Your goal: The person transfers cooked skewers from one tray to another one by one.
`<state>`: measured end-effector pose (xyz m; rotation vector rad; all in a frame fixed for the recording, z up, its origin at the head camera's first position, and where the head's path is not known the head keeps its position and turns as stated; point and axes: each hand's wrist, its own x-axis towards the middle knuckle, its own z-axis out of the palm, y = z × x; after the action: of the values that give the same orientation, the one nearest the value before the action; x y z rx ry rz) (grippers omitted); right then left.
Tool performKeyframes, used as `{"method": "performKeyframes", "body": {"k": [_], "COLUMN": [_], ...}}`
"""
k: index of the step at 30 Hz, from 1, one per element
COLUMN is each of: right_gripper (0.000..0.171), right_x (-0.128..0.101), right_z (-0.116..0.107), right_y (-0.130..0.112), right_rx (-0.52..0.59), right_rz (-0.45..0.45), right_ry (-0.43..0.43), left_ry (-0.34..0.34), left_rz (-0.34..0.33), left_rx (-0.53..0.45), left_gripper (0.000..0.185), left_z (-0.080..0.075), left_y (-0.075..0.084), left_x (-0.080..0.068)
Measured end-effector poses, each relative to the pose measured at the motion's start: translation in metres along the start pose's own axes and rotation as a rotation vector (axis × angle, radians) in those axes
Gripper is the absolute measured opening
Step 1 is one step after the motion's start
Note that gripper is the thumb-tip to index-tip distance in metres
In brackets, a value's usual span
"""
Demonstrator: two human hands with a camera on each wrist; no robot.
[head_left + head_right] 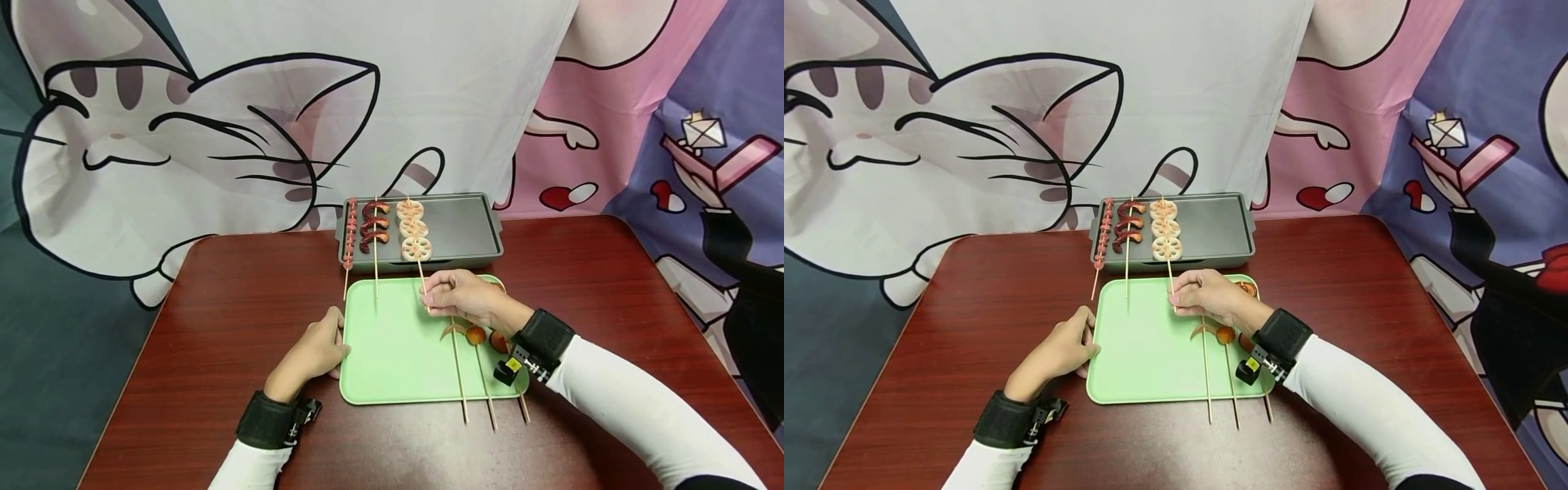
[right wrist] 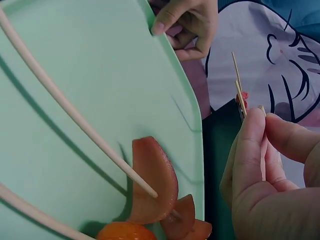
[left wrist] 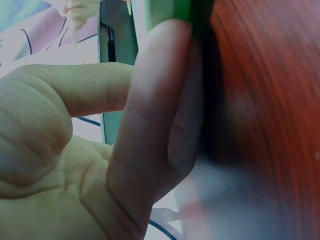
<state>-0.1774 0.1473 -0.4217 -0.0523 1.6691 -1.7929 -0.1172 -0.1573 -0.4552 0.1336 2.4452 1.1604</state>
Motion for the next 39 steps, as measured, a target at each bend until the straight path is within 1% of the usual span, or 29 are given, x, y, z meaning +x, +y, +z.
{"method": "performKeyframes", "body": {"k": [4, 7, 14, 22, 28, 35, 39], "right_gripper": [0.012, 0.012, 0.011, 0.012, 0.014, 0.015, 0.016], "right_x": [-0.006, -0.009, -0.018, -0.026, -0.034, -0.04, -0.046], "right_z": [0.005, 0.007, 0.012, 0.016, 0.019, 0.021, 0.022], "right_y": [0.002, 0.004, 0.004, 0.01, 0.012, 0.017, 0.02], "right_rx": [-0.021, -0.021, -0.033, -0.057, -0.08, -0.091, -0.079], "right_rz": [0.009, 0.01, -0.006, 0.016, 0.003, 0.004, 0.016], "right_ry": [0.009, -0.005, -0.049, -0.077, -0.105, -0.153, -0.185], "left_ry": [0.0, -0.001, -0.001, -0.001, 0.001, 0.001, 0.001], "left_rz": [-0.003, -0.004, -0.001, 0.004, 0.007, 0.012, 0.01], "left_rx": [0.0, 0.001, -0.004, -0.006, 0.0, 0.011, 0.011], "left_gripper": [0.027, 0.027, 0.027, 0.027, 0.027, 0.028, 0.028], "left_z": [0.0, 0.0, 0.001, 0.001, 0.0, 0.001, 0.001], "left_y": [0.0, 0.0, 0.0, -0.001, 0.0, -0.001, -0.001], "left_x": [0.0, 0.0, 0.0, 0.0, 0.0, 0.001, 0.001]}}
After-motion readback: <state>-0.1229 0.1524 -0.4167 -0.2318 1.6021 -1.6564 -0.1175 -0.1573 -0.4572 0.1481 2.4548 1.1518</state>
